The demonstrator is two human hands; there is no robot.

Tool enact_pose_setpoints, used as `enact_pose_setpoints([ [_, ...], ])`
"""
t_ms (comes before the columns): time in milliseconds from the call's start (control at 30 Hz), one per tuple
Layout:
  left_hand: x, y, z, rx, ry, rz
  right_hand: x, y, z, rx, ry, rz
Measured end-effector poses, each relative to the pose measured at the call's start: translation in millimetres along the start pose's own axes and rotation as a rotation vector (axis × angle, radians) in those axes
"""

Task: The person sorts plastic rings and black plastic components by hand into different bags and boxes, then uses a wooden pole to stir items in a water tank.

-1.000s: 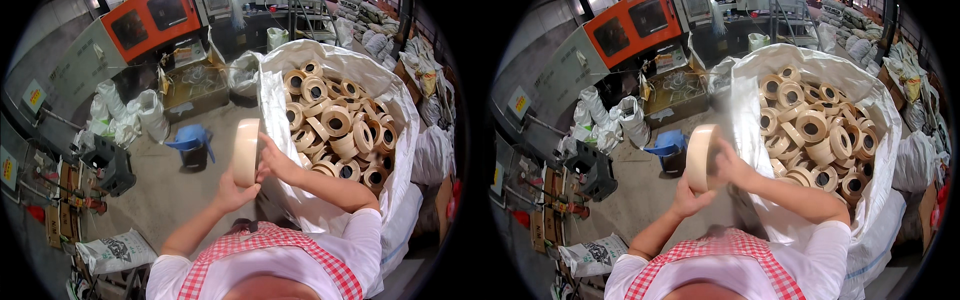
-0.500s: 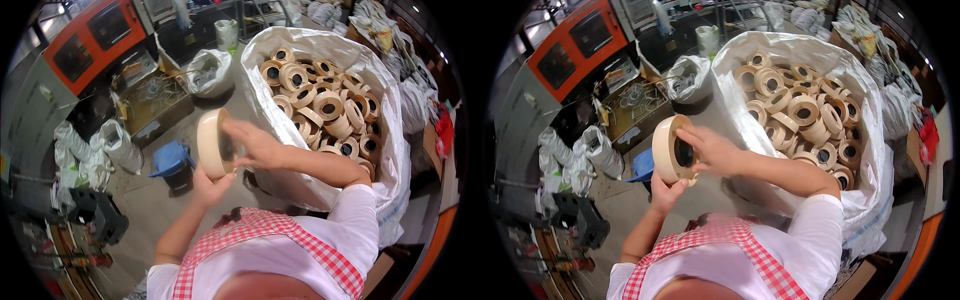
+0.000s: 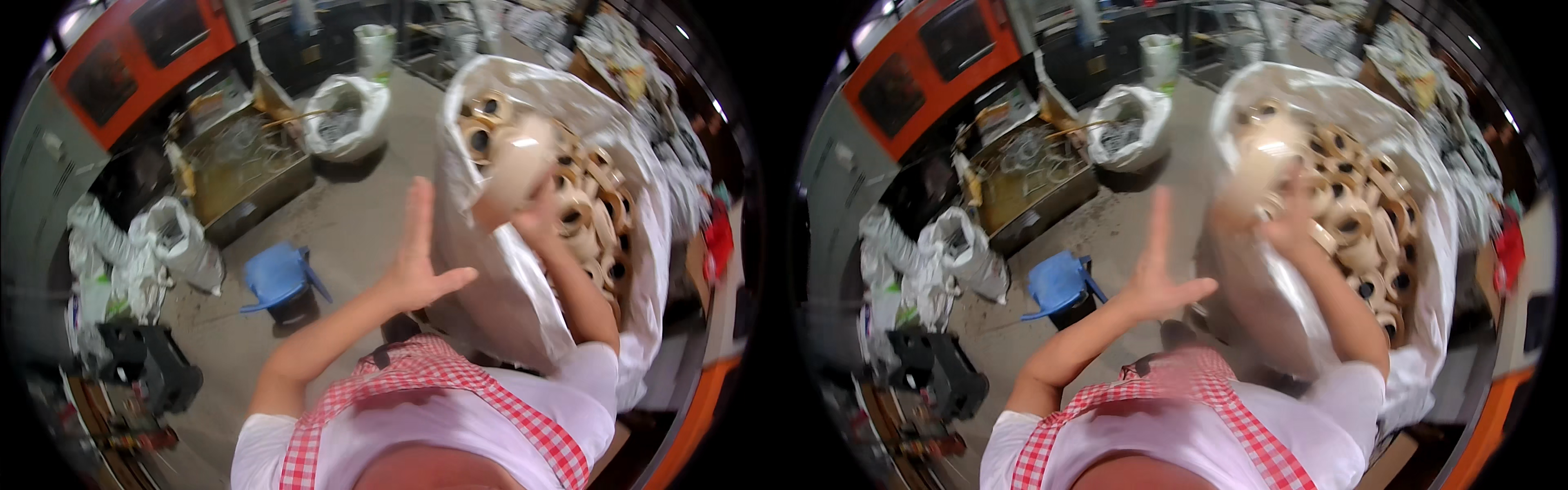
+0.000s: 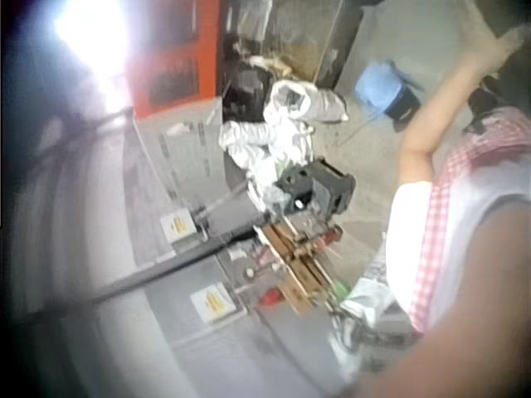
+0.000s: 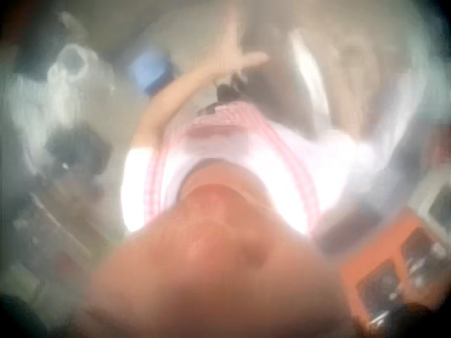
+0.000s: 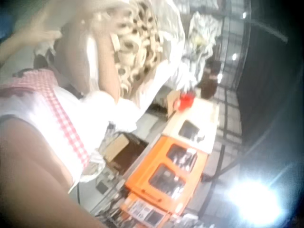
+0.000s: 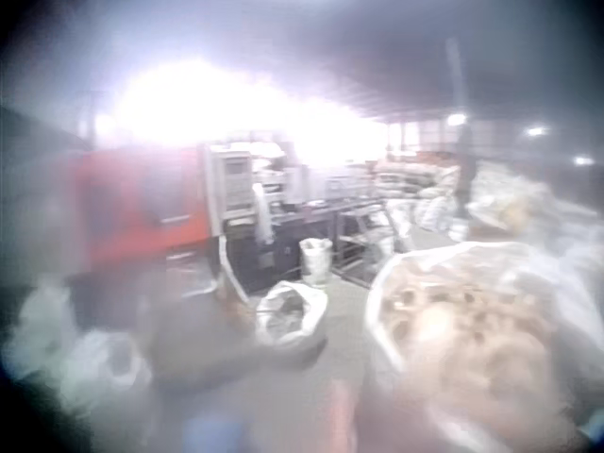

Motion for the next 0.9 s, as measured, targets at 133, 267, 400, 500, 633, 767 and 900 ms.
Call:
enact_pose_setpoints([
  [133,27,-57,-38,0.184,-0.169,-0.161,90,127,-121,-0.856,0.246,0.077],
  [267,21,-170,-101,0.254,-0.054,-0.445,153,137,-79,-0.904,0.463,-0.057],
  [400,6,-262,-149,0.366,-0.098,-0.61,239,232,-14,0.117,0.022,0.33],
  [500,-1,-288,-189,0.402,-0.103,-0.831,294,202,114,-0.032,-0.197,0.221],
  [633,-27,-335,-247,0.461,-0.119,-0.925,323,165,268,-0.152,-0.786,-0.068],
  [767,-28,-388,-307,0.462,-0.1,-1.053,320,194,394,-0.087,-1.168,-0.027],
  [900,-21,-437,-374,0.542,-0.119,-1.159,297,259,496,-0.148,-1.318,0.147],
])
Point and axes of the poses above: each hand's wrist, its own x-axis towards the middle knuckle, its own z-axis out of the palm, y = z × x, the point moved 2 cm from there along x, towards the middle knuckle, and after that the axes turned 1 degree about z, right-handed, at the moved point
